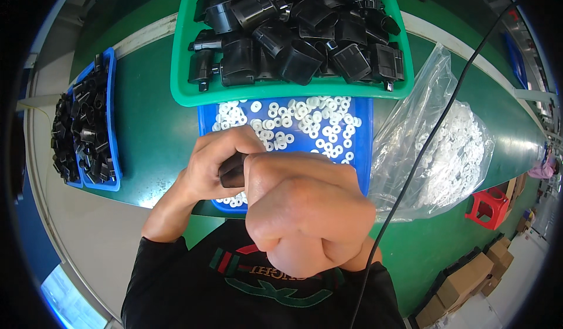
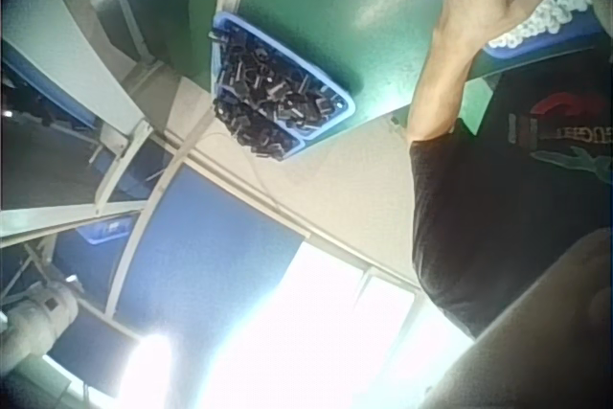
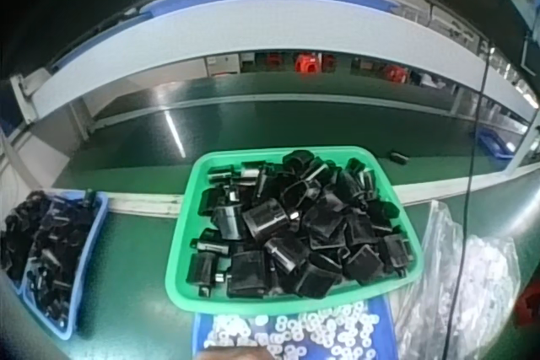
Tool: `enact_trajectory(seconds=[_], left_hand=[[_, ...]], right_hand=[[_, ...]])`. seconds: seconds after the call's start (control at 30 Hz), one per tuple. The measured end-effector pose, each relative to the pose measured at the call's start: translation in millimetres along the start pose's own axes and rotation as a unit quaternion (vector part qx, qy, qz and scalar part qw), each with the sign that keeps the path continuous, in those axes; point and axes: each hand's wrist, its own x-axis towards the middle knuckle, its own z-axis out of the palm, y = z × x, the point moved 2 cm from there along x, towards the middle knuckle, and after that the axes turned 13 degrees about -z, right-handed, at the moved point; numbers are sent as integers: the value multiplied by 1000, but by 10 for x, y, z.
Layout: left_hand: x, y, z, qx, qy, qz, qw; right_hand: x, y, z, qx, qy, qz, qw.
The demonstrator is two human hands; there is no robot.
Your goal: The person assembles small black plastic components by inserting white washers into them using a screwdriver. They pick up a black part, place a washer on it, and use the screwdriver to press the washer into place. The assembled parts are placed into a blue tray, and the person periodically retrieves more black parts from a green tray on a shelf.
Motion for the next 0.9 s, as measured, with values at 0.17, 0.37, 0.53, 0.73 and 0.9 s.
enact_trajectory(seconds=[0.17, 0.37, 0.53, 0.73, 0.9], left_hand=[[-8, 12, -8, 0, -5, -5, 1000], [-8, 75, -14, 16, -8, -5, 1000], [-15, 94, -41, 71, 6, -14, 997], [27, 130, -137, 2, 3, -1, 1000], [36, 174, -253, -28, 29, -11, 999]], right_hand=[[-20, 12, -118, 33, -73, 22, 997], [-52, 92, -76, -6, -71, -9, 997], [-125, 221, -41, -31, 2, 8, 999], [1, 73, -19, 49, 69, -57, 995], [60, -310, -144, -123, 84, -130, 980]])
